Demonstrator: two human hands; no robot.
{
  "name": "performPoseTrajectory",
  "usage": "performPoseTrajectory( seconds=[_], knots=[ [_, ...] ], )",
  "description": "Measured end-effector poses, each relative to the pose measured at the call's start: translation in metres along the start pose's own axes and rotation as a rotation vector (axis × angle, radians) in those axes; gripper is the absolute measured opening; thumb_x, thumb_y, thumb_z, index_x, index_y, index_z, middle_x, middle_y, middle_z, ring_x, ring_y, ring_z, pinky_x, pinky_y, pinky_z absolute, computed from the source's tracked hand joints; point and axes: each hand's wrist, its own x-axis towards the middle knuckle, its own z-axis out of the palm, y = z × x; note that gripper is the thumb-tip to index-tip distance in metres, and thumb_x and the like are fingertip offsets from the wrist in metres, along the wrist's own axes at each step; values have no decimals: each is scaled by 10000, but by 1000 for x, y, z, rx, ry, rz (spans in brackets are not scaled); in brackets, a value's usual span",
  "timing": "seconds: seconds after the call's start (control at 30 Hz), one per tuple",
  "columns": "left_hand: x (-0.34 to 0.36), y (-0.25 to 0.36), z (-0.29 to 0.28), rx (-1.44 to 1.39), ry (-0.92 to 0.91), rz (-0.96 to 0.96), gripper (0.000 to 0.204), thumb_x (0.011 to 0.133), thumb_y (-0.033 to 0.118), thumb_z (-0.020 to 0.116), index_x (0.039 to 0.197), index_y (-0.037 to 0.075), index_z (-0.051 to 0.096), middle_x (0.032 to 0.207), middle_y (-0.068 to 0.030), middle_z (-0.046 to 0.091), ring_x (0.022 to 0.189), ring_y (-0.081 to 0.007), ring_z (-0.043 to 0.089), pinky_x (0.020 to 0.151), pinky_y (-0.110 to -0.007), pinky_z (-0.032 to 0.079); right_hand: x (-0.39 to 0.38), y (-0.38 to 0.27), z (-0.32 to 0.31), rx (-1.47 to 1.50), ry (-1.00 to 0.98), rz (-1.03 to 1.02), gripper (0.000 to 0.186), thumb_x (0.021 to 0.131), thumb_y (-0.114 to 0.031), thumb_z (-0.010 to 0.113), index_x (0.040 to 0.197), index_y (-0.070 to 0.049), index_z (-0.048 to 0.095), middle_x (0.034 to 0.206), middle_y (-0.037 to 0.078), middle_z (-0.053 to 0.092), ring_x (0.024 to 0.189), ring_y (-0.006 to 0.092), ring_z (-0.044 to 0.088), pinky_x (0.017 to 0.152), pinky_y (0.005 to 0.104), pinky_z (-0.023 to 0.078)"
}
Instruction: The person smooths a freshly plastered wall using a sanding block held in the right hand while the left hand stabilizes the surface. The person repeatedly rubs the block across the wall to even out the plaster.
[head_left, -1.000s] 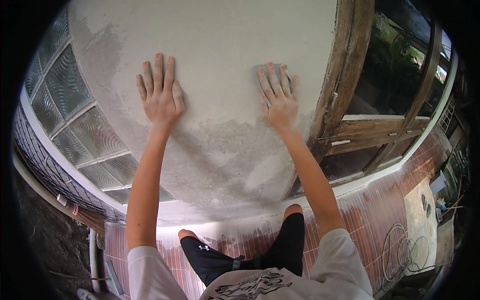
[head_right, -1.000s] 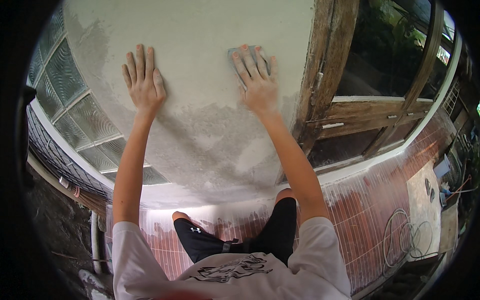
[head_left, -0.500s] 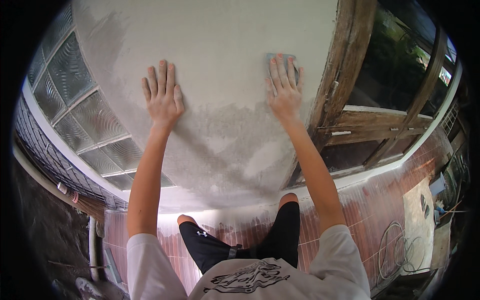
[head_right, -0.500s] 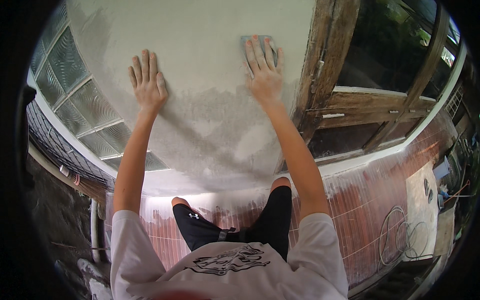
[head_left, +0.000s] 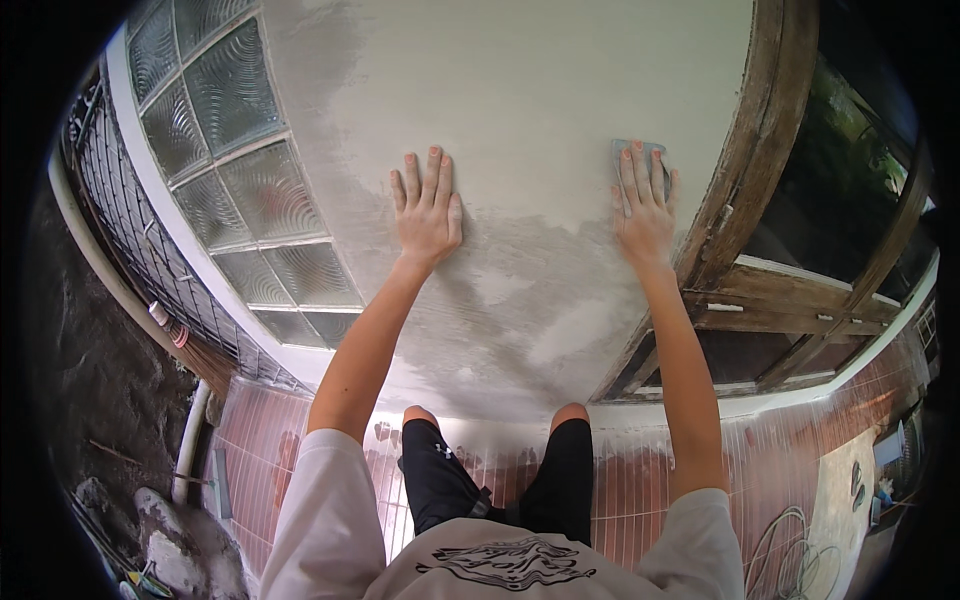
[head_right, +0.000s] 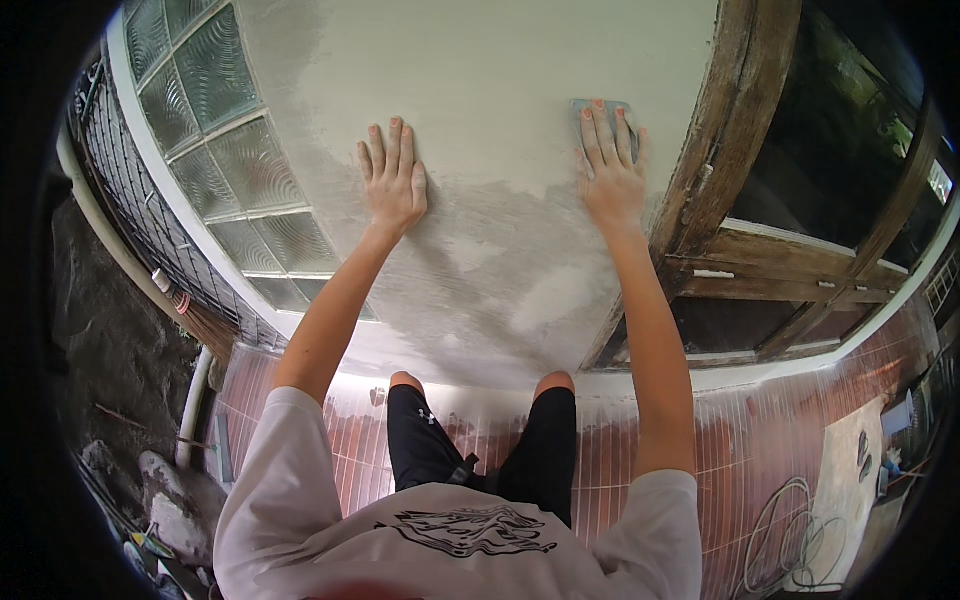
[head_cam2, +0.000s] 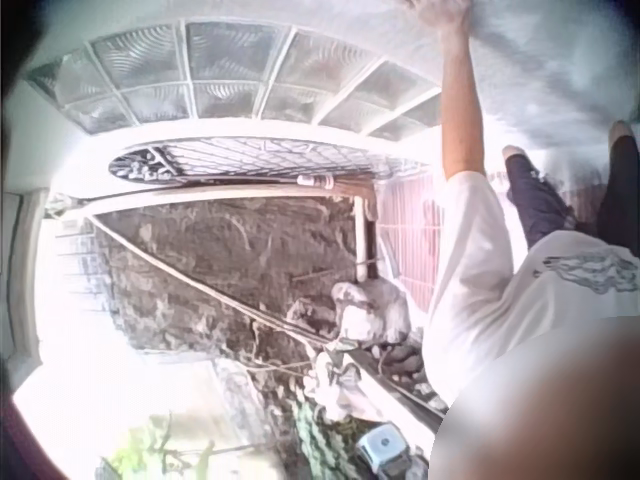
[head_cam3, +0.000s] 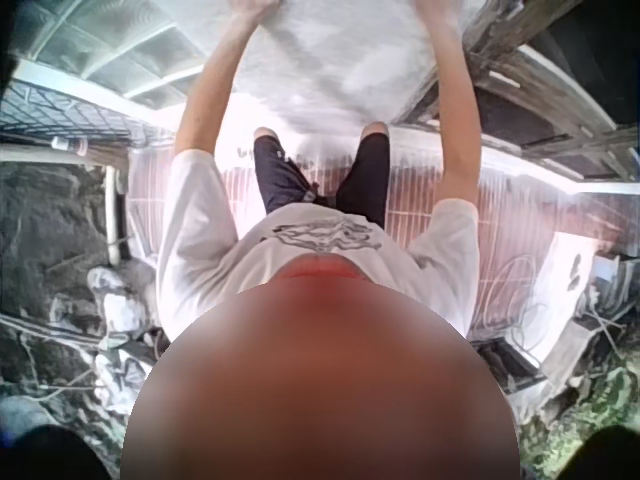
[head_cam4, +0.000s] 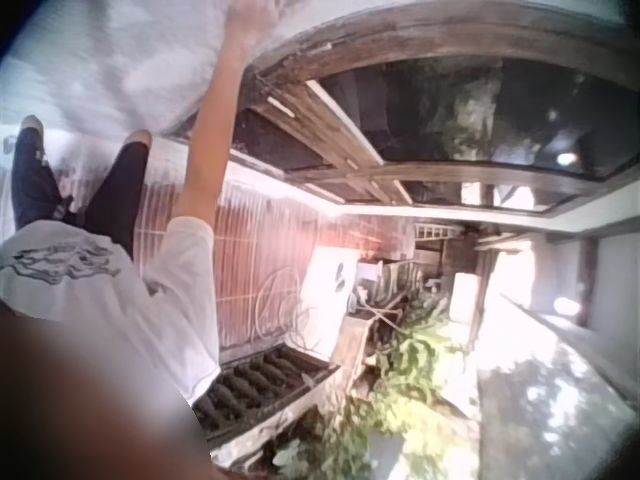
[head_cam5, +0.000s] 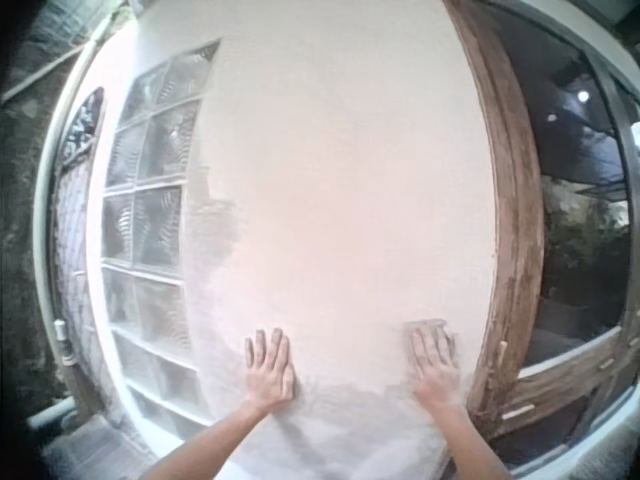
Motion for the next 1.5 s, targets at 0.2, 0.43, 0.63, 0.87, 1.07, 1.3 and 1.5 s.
performPoseTrajectory(
  seconds=[0.2, 0.43, 0.63, 0.87, 1.07, 1.3, 1.5],
  knots=[
    [3, 11, -2, 9, -62, 108, 591, 995, 272, 382, 1538, 40, 368, 1643, -95, 276, 1544, -354, 114, 1247, -522, 32, -2, 3, 4, -22, -7, 3, 592, 1031, -345, 458, 1586, -215, 301, 1649, -49, 274, 1517, 200, 249, 1244, 477, 128],
    [48, -5, -14, 104, -44, 253, 554, 947, 240, 445, 1498, 281, 475, 1627, 19, 326, 1535, -246, 199, 1264, -474, 85, -5, 5, 10, -56, 22, -4, 585, 1026, -311, 453, 1583, -202, 311, 1647, -29, 280, 1521, 215, 240, 1246, 486, 128],
    [75, -5, -16, 98, 34, 224, 557, 928, 227, 427, 1472, 318, 511, 1612, 3, 356, 1531, -253, 215, 1267, -469, 84, -4, 4, 14, -54, 82, -8, 564, 1015, -276, 450, 1563, -179, 359, 1628, -9, 326, 1507, 241, 275, 1239, 498, 163],
    [70, -5, -14, 131, 71, 223, 554, 923, 226, 401, 1454, 297, 540, 1598, -15, 383, 1522, -271, 243, 1262, -475, 118, -4, 1, 13, -93, 108, -19, 566, 1007, -252, 435, 1560, -155, 359, 1627, 3, 329, 1495, 255, 299, 1233, 507, 180],
    [70, -4, -15, 112, 76, 212, 557, 919, 218, 394, 1452, 280, 544, 1597, -22, 384, 1511, -280, 269, 1256, -483, 147, -4, 0, 12, -110, 107, -30, 559, 1010, -250, 416, 1556, -140, 365, 1620, 27, 344, 1488, 270, 316, 1229, 512, 189],
    [70, -2, -16, 94, 49, 199, 579, 908, 200, 396, 1469, 273, 523, 1601, -26, 378, 1513, -289, 261, 1256, -490, 138, -5, 1, 10, -89, 107, -51, 564, 1002, -241, 431, 1550, -119, 377, 1611, 51, 362, 1481, 291, 332, 1216, 525, 200],
    [69, -2, -15, 91, 45, 199, 579, 910, 197, 397, 1471, 268, 521, 1604, -31, 372, 1515, -290, 257, 1259, -490, 127, -7, 3, 11, -76, 111, -64, 572, 992, -240, 449, 1546, -114, 384, 1613, 52, 360, 1480, 295, 334, 1216, 527, 197]
  ],
)
